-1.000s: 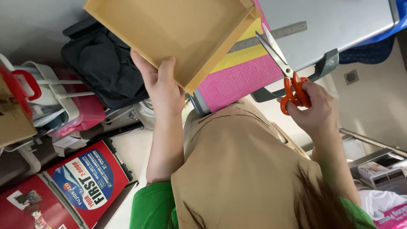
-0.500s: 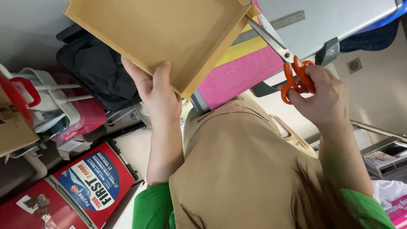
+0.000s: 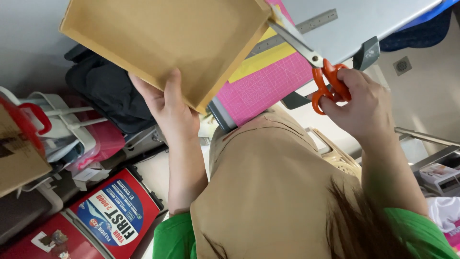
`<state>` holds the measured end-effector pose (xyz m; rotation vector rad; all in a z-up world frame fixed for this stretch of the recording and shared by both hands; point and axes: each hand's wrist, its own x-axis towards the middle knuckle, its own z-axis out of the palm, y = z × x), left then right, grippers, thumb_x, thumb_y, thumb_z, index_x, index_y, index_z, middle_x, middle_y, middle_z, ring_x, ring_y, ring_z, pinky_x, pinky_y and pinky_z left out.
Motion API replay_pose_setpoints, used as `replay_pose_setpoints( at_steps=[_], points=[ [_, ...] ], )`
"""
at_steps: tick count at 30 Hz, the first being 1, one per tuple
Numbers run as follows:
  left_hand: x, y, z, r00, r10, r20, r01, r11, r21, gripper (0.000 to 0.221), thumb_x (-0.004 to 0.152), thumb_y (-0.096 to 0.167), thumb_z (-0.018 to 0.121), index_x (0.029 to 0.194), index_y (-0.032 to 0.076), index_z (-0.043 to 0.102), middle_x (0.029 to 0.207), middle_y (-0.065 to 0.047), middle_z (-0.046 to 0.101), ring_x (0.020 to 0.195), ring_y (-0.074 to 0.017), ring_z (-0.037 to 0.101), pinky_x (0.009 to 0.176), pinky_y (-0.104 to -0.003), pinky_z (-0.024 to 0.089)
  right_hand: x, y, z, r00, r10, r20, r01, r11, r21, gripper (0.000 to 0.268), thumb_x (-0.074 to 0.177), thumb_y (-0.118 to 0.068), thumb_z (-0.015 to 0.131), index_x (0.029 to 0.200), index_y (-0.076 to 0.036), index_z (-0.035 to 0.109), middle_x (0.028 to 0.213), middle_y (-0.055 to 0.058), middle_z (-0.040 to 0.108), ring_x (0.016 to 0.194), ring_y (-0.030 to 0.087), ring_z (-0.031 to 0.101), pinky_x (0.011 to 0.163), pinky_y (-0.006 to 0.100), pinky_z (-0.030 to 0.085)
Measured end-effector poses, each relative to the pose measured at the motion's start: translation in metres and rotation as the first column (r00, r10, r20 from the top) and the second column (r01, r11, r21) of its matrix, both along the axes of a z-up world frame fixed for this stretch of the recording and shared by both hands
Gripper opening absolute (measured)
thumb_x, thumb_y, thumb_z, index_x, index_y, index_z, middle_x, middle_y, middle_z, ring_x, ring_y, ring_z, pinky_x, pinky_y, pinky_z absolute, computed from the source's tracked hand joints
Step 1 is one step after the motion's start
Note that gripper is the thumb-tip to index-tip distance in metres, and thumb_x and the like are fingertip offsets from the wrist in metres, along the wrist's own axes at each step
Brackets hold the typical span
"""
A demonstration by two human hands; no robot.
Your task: Assembling a small cardboard box by folding, measuring, and cutting with scissors.
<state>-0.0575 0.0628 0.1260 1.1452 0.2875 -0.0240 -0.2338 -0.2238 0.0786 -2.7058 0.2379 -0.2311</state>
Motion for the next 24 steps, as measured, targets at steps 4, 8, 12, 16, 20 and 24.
replay_pose_setpoints(
  at_steps=[4,8,12,16,20,24],
  points=[
    [0.029,0.013,-0.054,0.978,0.052,-0.2,-0.074,0.992,-0.102,0.055,0.084,0.03,0.079,0.134,0.022,0.058,0.128,-0.006,0.07,0.116,-0.0263,0.066,0.089,-0.048,0.06,0.001,-0.007,0.014,0.963,0.016,-0.269,0.081,0.935,0.345,0.017,0.087,-0.006,0.074,0.092,-0.003,0.058,0.07,0.004,0.053,0.06,0.014,0.043,0.057,0.028,0.034],
    [0.053,0.0,-0.057,0.891,0.086,-0.446,-0.098,0.995,-0.005,0.071,0.08,0.046,0.064,0.146,0.025,0.053,0.14,-0.014,0.061,0.124,-0.037,0.06,0.097,-0.054,0.055,-0.008,-0.023,-0.001,0.951,0.16,-0.265,-0.012,0.875,0.484,0.035,0.083,-0.023,0.083,0.11,-0.006,0.069,0.067,-0.001,0.058,0.054,0.008,0.046,0.052,0.023,0.038],
    [0.07,-0.005,-0.092,0.91,0.062,-0.411,-0.156,0.967,-0.202,0.101,0.074,0.046,0.067,0.161,0.018,0.025,0.152,-0.017,0.051,0.128,-0.0363,0.058,0.101,-0.052,0.051,-0.008,-0.012,-0.01,0.874,0.482,-0.067,-0.011,0.158,0.987,0.051,0.086,-0.029,0.077,0.12,0.006,0.062,0.087,0.009,0.071,0.069,0.013,0.07,0.057,0.025,0.064],
    [0.077,-0.017,-0.08,0.87,-0.027,-0.493,-0.043,0.991,-0.129,0.085,0.08,0.054,0.055,0.157,0.027,0.034,0.143,-0.019,0.05,0.129,-0.0408,0.049,0.086,-0.06,0.056,-0.001,0.038,0.022,0.822,0.556,-0.126,0.251,-0.155,0.955,0.062,0.08,-0.036,0.085,0.117,0.011,0.067,0.07,0.007,0.065,0.058,0.015,0.061,0.052,0.028,0.048],
    [0.12,-0.007,-0.226,0.987,-0.15,-0.061,0.091,0.826,-0.556,0.062,0.097,0.028,0.069,0.153,0.023,0.043,0.075,0.001,0.065,0.059,-0.0068,0.06,0.051,-0.019,0.045,0.008,0.06,0.025,0.76,0.597,-0.257,0.314,0.009,0.95,0.064,0.075,-0.041,0.083,0.114,0.006,0.066,0.07,0.015,0.063,0.057,0.017,0.055,0.052,0.028,0.044],
    [0.145,0.0,-0.284,0.737,-0.334,0.588,0.673,0.272,-0.688,0.066,0.112,0.054,0.031,0.166,0.019,0.019,0.117,-0.022,0.076,0.101,-0.03,0.076,0.087,-0.041,0.065,0.009,0.065,0.008,0.772,0.615,-0.162,0.243,-0.051,0.969,0.052,0.082,-0.034,0.082,0.112,0.005,0.064,0.077,0.015,0.065,0.065,0.02,0.063,0.052,0.027,0.05]
  ],
)
